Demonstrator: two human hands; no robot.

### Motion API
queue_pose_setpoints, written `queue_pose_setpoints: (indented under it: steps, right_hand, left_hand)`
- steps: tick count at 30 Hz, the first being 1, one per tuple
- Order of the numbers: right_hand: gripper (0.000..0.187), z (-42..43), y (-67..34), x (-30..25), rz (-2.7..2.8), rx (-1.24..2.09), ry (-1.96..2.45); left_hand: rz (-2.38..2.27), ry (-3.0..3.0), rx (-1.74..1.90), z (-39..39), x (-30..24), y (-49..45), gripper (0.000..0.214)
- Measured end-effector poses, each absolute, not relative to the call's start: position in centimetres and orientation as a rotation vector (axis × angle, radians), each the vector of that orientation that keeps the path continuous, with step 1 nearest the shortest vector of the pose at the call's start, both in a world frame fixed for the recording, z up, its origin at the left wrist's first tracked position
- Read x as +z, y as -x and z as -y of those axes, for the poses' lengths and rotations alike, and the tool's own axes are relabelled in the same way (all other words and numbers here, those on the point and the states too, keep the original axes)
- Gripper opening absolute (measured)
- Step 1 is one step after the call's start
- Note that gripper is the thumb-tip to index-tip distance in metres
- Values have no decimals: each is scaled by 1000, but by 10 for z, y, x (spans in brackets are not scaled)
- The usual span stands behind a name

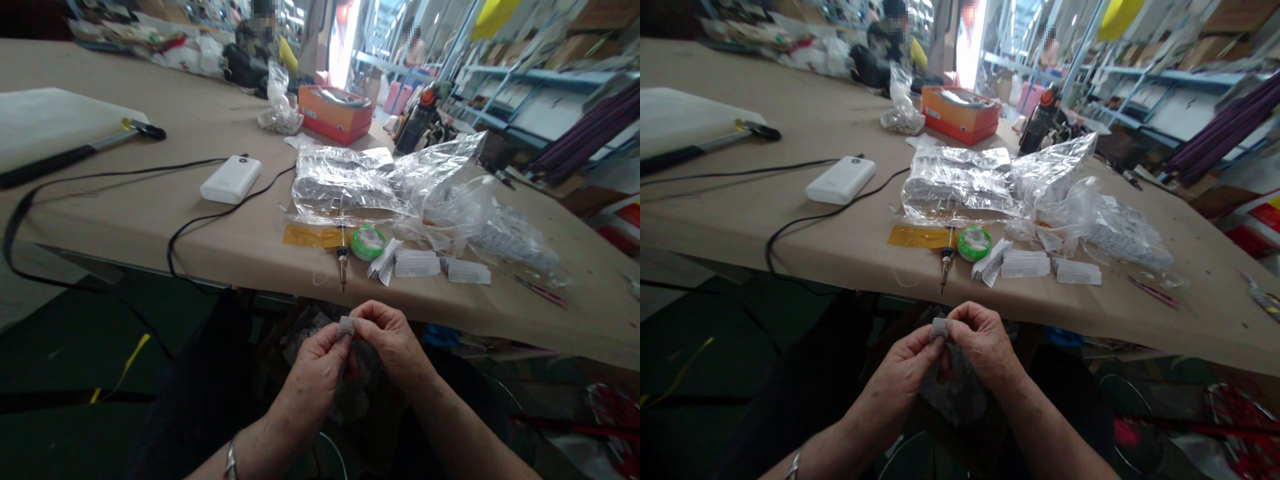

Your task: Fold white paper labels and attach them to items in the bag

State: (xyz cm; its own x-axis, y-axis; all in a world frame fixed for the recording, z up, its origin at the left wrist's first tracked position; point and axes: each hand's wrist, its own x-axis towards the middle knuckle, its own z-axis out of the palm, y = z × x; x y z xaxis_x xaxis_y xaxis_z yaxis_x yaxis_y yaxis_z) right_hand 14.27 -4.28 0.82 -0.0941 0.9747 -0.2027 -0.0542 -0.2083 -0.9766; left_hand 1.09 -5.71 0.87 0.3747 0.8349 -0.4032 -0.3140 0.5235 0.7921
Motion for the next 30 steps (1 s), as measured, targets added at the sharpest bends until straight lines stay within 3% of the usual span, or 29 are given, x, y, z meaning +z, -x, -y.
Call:
queue_pose_setpoints:
  steps: [15, 30]
  right_hand:
    - [13, 18, -138, 7, 1466, 916, 1444]
    - [10, 11, -137, 4, 1504, 804, 1408]
  left_hand:
    - [-1226, -1348, 1000, 17, 8, 4, 16]
    - [-1262, -1449, 1092, 6, 6, 3, 15]
